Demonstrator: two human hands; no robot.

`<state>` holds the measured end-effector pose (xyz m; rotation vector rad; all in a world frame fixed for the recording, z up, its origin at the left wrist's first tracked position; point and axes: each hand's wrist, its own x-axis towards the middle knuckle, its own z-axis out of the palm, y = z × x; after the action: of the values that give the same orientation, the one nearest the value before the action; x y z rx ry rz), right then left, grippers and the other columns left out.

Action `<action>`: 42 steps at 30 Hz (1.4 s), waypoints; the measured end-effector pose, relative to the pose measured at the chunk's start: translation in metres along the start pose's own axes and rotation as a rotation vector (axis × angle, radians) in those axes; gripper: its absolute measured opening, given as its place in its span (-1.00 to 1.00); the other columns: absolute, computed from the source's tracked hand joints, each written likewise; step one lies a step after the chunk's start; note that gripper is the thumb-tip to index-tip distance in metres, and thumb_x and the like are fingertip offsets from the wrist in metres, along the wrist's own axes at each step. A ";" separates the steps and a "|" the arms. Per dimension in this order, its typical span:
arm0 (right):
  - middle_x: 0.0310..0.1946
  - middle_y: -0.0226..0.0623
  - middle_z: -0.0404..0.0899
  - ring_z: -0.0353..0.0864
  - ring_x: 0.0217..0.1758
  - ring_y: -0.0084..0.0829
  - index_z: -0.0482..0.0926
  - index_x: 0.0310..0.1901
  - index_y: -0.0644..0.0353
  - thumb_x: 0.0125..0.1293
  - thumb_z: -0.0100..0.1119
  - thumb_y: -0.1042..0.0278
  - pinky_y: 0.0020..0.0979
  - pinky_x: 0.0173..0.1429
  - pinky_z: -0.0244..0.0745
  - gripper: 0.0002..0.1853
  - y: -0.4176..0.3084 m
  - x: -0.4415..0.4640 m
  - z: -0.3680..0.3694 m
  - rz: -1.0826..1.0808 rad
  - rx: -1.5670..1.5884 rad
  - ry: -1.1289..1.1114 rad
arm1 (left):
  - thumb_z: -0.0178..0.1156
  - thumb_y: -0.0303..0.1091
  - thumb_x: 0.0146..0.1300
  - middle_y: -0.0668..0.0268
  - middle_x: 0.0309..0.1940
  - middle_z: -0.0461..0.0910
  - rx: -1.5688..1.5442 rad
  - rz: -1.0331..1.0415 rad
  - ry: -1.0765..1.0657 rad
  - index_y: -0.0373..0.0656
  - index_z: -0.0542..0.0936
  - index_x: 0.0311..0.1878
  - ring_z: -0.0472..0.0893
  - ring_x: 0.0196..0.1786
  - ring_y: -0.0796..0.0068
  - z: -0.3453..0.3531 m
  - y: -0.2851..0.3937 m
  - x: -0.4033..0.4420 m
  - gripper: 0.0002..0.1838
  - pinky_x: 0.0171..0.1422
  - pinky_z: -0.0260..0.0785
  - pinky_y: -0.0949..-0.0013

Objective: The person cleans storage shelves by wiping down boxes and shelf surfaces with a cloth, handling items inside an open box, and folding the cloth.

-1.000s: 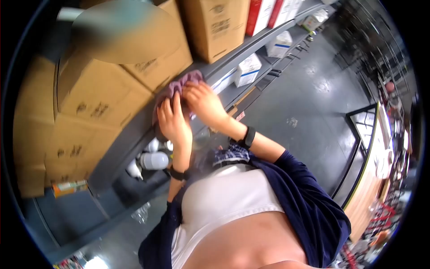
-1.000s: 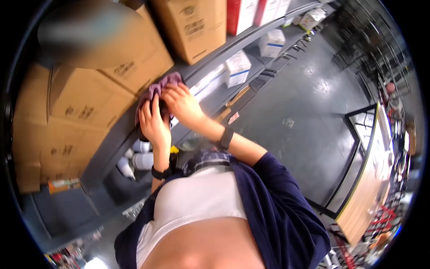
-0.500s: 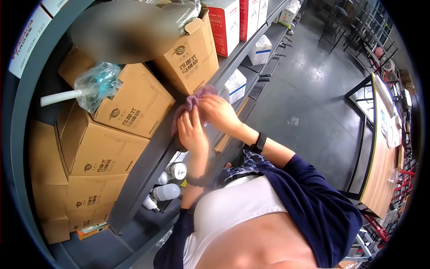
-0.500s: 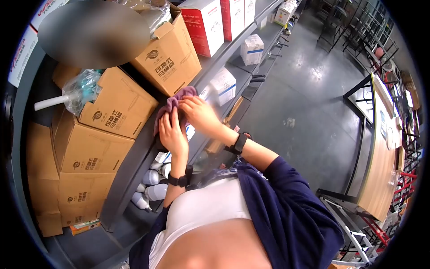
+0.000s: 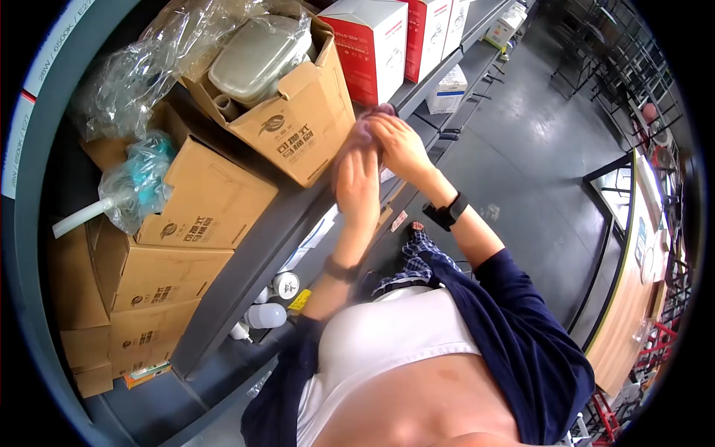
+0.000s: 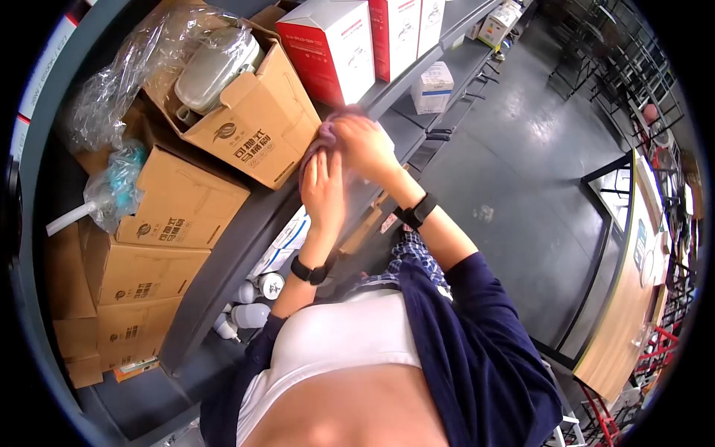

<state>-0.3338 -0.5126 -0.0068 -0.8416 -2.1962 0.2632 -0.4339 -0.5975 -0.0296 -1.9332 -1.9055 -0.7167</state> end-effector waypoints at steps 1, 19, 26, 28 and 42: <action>-0.03 -0.16 0.44 0.33 0.14 -0.22 0.43 -0.11 0.26 -0.16 0.00 0.62 -0.31 0.22 0.21 -0.56 0.004 0.005 -0.002 -0.023 -0.008 0.003 | 0.08 -0.45 0.00 0.13 0.06 0.39 0.005 -0.006 -0.003 -0.15 0.42 0.06 0.36 0.12 0.22 0.005 0.001 0.004 -0.55 0.24 0.15 0.31; 0.02 -0.19 0.40 0.30 0.17 -0.22 0.38 -0.03 0.27 -0.11 -0.02 0.65 -0.34 0.24 0.21 -0.53 0.068 0.014 -0.012 0.079 -0.170 0.135 | -0.03 -0.46 0.06 0.17 0.05 0.37 -0.154 0.079 0.079 -0.16 0.37 0.12 0.37 0.09 0.26 0.040 0.025 0.057 -0.53 0.16 0.24 0.30; -0.02 -0.17 0.43 0.33 0.14 -0.20 0.41 -0.10 0.26 -0.12 -0.03 0.65 -0.32 0.21 0.25 -0.58 0.058 0.005 -0.011 0.130 -0.092 0.080 | -0.03 -0.46 0.07 0.21 -0.01 0.40 -0.196 0.128 0.076 -0.11 0.39 0.10 0.40 0.05 0.27 0.040 0.013 0.045 -0.56 0.12 0.27 0.31; -0.06 -0.15 0.45 0.37 0.11 -0.17 0.43 -0.14 0.27 -0.11 -0.03 0.63 -0.30 0.18 0.29 -0.62 0.033 -0.007 -0.009 0.104 -0.031 0.066 | -0.01 -0.45 0.06 0.24 -0.06 0.43 -0.176 0.112 0.086 -0.06 0.44 0.06 0.43 -0.01 0.28 0.025 0.002 0.020 -0.58 0.07 0.30 0.31; -0.13 -0.20 0.49 0.42 0.05 -0.24 0.47 -0.18 0.26 -0.08 0.06 0.50 -0.30 0.10 0.35 -0.68 -0.104 -0.055 0.031 -0.120 0.224 -0.053 | -0.01 -0.65 -0.03 0.16 -0.18 0.52 -0.174 0.016 0.294 -0.19 0.50 -0.14 0.50 -0.09 0.15 -0.049 -0.069 -0.111 -0.66 0.03 0.31 0.18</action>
<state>-0.3791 -0.6248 -0.0157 -0.5834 -2.2064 0.4661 -0.5060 -0.7135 -0.0594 -1.8174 -1.6945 -1.1262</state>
